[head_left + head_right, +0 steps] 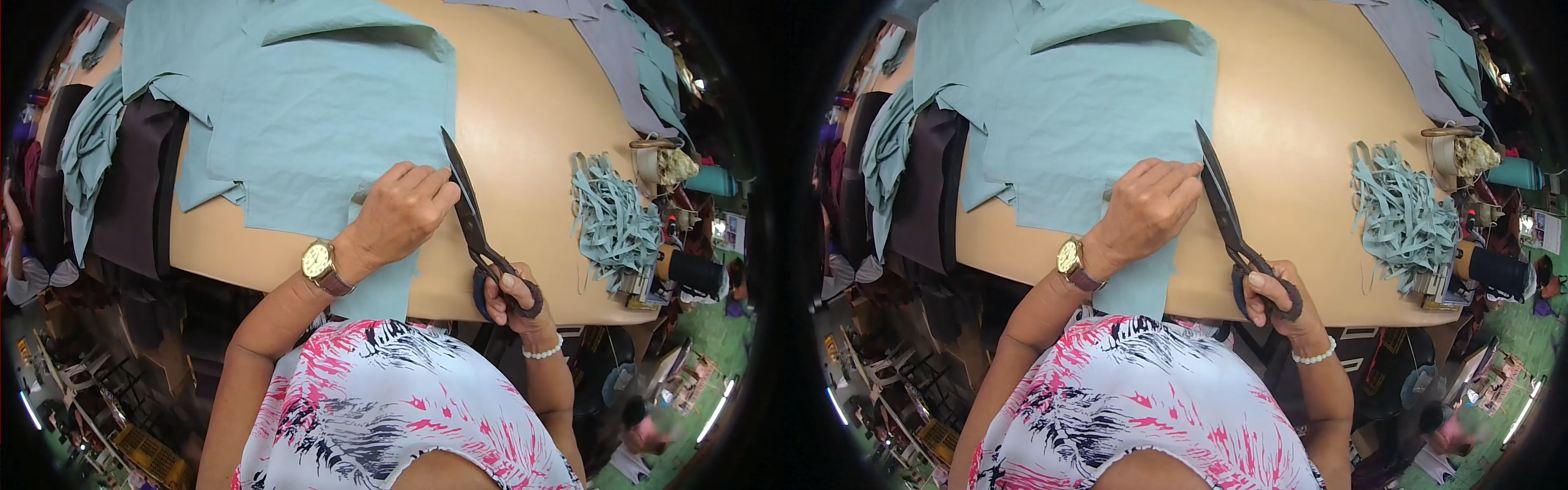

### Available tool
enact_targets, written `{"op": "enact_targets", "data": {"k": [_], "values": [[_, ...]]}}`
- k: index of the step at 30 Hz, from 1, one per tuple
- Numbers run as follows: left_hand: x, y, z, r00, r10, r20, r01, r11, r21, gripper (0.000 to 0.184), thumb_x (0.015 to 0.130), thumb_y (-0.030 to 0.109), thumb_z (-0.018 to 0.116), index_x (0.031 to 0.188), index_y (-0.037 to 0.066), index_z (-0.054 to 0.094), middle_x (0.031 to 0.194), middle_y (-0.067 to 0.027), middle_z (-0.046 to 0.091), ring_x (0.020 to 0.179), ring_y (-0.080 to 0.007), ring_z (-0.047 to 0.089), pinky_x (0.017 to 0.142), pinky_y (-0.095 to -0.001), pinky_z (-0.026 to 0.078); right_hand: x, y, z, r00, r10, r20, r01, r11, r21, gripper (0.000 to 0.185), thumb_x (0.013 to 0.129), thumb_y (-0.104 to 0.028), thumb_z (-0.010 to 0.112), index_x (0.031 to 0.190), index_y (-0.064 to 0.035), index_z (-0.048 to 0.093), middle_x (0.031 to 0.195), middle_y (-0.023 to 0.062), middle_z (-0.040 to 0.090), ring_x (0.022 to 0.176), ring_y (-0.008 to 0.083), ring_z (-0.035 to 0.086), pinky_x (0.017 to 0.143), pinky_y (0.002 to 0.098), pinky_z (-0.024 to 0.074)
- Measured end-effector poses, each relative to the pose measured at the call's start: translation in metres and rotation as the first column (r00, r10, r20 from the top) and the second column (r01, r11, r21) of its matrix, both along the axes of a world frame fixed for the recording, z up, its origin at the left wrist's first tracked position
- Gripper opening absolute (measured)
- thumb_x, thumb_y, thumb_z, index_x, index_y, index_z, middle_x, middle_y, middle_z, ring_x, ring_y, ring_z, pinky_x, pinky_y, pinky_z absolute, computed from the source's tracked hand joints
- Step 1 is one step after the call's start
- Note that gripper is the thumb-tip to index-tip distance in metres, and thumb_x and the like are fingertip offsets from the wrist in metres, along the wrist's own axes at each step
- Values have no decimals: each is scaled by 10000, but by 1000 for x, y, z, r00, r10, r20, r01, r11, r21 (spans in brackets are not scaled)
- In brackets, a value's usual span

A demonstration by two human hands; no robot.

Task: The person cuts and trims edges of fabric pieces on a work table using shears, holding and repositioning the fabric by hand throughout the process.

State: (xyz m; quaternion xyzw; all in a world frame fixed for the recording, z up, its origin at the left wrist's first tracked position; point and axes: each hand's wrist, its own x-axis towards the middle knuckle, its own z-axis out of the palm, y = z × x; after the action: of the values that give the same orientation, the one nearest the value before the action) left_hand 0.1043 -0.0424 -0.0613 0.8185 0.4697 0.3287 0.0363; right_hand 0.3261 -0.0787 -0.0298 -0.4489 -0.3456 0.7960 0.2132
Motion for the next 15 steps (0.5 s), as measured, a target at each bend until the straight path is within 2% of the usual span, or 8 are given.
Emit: {"op": "enact_targets", "data": {"k": [8, 15], "values": [[-1, 0, -3, 1000, -9, 26, 9, 1000, 15, 118, 654, 35, 604, 715, 32, 503, 842, -93, 613, 718, -204, 588, 654, -307, 456, -5, -7, -5, 996, -39, -78, 40, 999, 5, 383, 791, -326, 563, 606, -7, 460, 483, 27, 403, 369, 97, 415, 359, 211, 342], [0, -2, 0, 999, -14, 36, 14, 1000, -1, 123, 655, 42, 607, 722, 33, 504, 863, -99, 614, 722, -209, 588, 657, -311, 456, -9, -7, -3, 998, -47, -35, 47, 999, 0, 373, 790, -319, 568, 622, -1, 472, 485, 32, 411, 369, 102, 418, 362, 211, 347]]}}
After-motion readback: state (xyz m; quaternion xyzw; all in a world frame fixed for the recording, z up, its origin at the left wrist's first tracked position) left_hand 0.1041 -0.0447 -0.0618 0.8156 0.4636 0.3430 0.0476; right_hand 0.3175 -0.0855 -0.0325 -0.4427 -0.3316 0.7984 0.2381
